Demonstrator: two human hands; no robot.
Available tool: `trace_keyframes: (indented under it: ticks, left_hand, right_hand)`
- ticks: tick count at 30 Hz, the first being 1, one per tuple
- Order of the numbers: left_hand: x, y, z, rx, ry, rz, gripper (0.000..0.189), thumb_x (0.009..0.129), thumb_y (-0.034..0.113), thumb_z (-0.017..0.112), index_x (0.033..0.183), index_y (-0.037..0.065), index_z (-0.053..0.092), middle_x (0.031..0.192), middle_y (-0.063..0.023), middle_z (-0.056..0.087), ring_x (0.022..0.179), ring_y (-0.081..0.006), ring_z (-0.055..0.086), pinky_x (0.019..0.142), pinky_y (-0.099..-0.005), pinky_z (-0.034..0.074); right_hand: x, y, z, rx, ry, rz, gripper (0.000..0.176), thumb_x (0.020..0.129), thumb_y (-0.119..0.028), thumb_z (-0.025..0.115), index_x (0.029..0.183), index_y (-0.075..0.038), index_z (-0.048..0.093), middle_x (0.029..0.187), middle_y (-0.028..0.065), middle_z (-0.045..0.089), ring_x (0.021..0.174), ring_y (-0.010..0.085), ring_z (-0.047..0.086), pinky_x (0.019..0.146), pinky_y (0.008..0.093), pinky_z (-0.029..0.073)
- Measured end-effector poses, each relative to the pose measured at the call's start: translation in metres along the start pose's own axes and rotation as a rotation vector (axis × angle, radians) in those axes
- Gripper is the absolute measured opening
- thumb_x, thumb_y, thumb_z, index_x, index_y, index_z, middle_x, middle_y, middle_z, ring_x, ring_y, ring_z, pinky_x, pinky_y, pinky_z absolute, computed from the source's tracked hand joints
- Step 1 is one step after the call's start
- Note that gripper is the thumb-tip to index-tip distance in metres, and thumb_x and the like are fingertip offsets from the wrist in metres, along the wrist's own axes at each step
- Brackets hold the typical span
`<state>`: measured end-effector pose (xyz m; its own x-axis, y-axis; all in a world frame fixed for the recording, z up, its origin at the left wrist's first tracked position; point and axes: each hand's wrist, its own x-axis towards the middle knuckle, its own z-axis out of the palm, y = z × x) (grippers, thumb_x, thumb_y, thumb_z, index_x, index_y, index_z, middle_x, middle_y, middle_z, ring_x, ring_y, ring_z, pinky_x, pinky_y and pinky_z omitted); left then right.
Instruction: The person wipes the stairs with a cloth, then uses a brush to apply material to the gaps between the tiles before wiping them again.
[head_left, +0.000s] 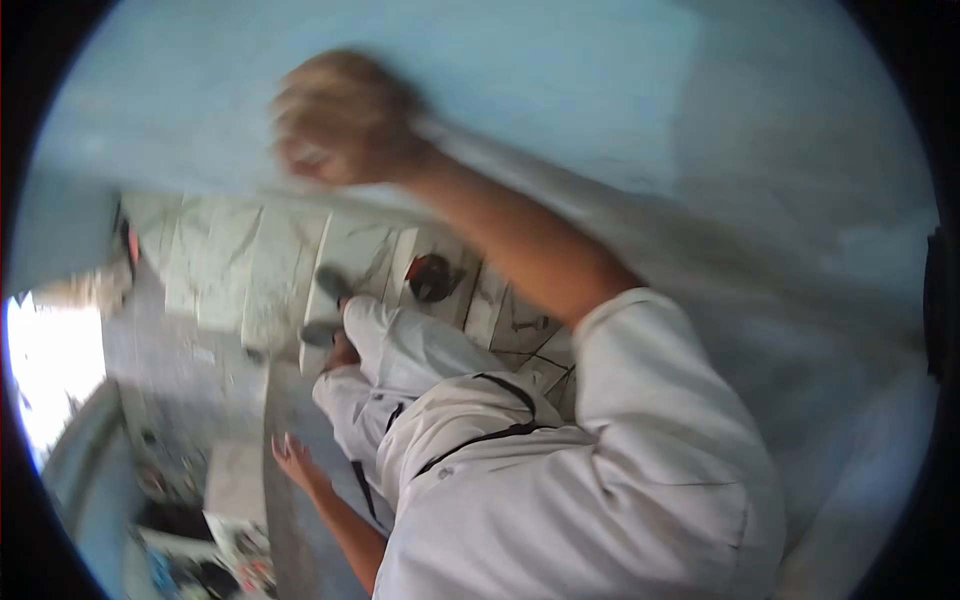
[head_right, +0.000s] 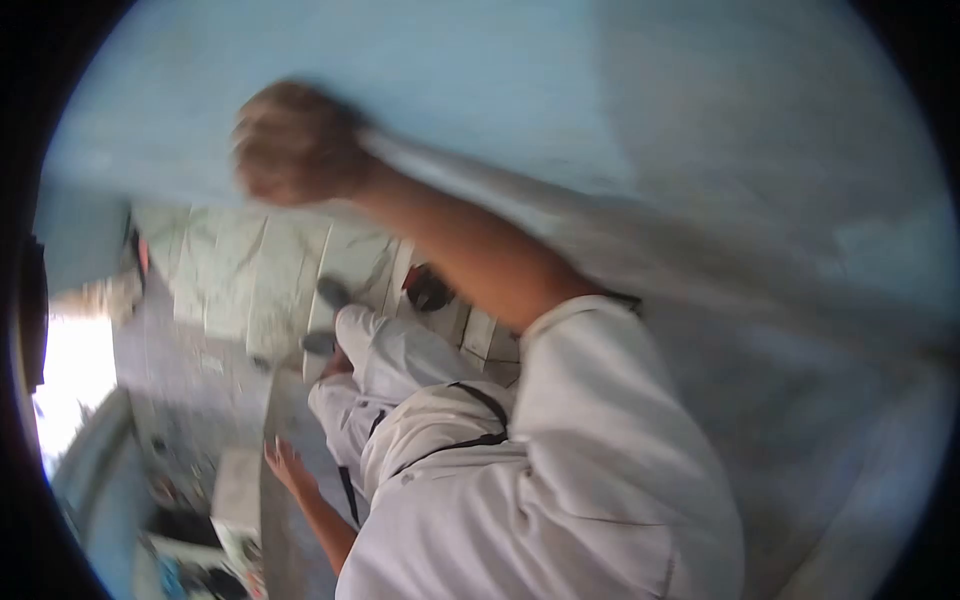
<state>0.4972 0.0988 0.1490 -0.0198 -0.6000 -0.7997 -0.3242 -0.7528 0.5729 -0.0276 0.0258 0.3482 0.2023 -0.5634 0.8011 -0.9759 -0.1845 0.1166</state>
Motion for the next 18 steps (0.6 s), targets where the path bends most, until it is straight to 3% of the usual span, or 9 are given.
trace_keyframes:
  ticks: [3,5,6,8,11,12,14,15,18]
  left_hand:
    - [0.049,-0.002,-0.024,0.207,-0.044,-0.031,0.069,0.087,0.035,0.062,0.141,0.007,0.03,0.126,-0.016,0.052,0.113,-0.0277,0.049,0.098,-0.0466,0.035]
    - [0.077,0.003,-0.039,0.329,-0.03,-0.027,0.069,0.085,0.036,0.063,0.14,0.006,0.033,0.124,-0.0179,0.053,0.111,-0.0293,0.051,0.097,-0.0467,0.037]
    - [0.088,0.01,-0.037,0.634,0.004,0.109,0.068,0.085,0.035,0.063,0.139,0.005,0.035,0.123,-0.0202,0.054,0.11,-0.0317,0.052,0.095,-0.0467,0.039]
    - [0.1,0.048,-0.033,0.95,0.015,0.309,0.067,0.084,0.035,0.064,0.137,0.003,0.039,0.121,-0.0244,0.055,0.108,-0.0361,0.055,0.093,-0.0468,0.042]
    - [0.089,0.099,0.007,0.954,-0.008,0.539,0.063,0.083,0.026,0.067,0.135,0.002,0.039,0.119,-0.0271,0.056,0.1,-0.0378,0.061,0.083,-0.0446,0.051]
    - [0.088,0.116,0.03,0.947,-0.11,0.651,0.06,0.085,0.022,0.066,0.135,0.002,0.04,0.118,-0.0263,0.057,0.1,-0.0369,0.061,0.082,-0.0442,0.051]
    - [0.08,0.149,0.084,0.915,-0.377,0.879,0.052,0.088,0.015,0.063,0.134,0.003,0.041,0.117,-0.0243,0.058,0.1,-0.0345,0.062,0.083,-0.0437,0.051]
    - [0.063,0.164,0.119,0.948,-0.528,1.044,0.051,0.088,0.015,0.063,0.133,0.002,0.041,0.117,-0.0234,0.059,0.103,-0.0341,0.061,0.085,-0.0435,0.051]
    - [-0.067,0.216,0.23,1.032,-0.912,1.45,0.046,0.087,0.008,0.062,0.129,0.0,0.045,0.118,-0.0214,0.059,0.108,-0.0344,0.059,0.091,-0.0444,0.047]
  right_hand:
    - [-0.003,-0.064,-0.015,-0.007,-0.024,0.385,0.018,0.062,-0.024,0.067,0.07,-0.016,0.053,0.08,0.003,0.053,0.086,0.0265,0.055,0.08,0.0491,0.042]
    - [-0.018,-0.128,-0.053,0.17,-0.199,0.591,0.02,0.065,-0.013,0.069,0.072,-0.016,0.051,0.071,0.0027,0.053,0.07,0.0252,0.055,0.068,0.0399,0.044]
    - [-0.035,-0.156,-0.078,0.285,-0.194,0.664,0.018,0.068,-0.015,0.069,0.069,-0.013,0.051,0.066,0.0033,0.051,0.063,0.0242,0.054,0.061,0.0384,0.041]
    - [-0.105,-0.211,-0.112,0.345,-0.56,0.897,0.014,0.075,-0.025,0.068,0.073,-0.014,0.06,0.071,0.0035,0.059,0.07,0.0237,0.059,0.067,0.0411,0.046]
    - [-0.217,-0.257,-0.192,0.134,-0.495,1.65,0.03,0.082,-0.032,0.063,0.102,-0.011,0.069,0.1,0.0139,0.068,0.09,0.0339,0.064,0.08,0.0408,0.05]
    - [-0.264,-0.268,-0.216,0.07,-0.421,1.798,0.032,0.08,-0.034,0.064,0.099,-0.009,0.069,0.096,0.0155,0.068,0.088,0.0339,0.064,0.078,0.0426,0.05]
    - [-0.379,-0.314,-0.266,-0.166,-0.827,1.942,0.03,0.079,-0.029,0.064,0.094,-0.004,0.068,0.096,0.0191,0.066,0.092,0.035,0.063,0.084,0.0433,0.049]
    - [-0.338,-0.325,-0.307,-0.313,-0.586,2.391,0.037,0.082,-0.034,0.061,0.099,-0.001,0.066,0.098,0.0215,0.065,0.095,0.0361,0.063,0.086,0.0436,0.049]
    - [-0.375,-0.38,-0.343,-0.549,-0.503,2.499,0.045,0.085,-0.039,0.059,0.104,0.001,0.063,0.103,0.0225,0.064,0.099,0.0364,0.062,0.087,0.0438,0.048]
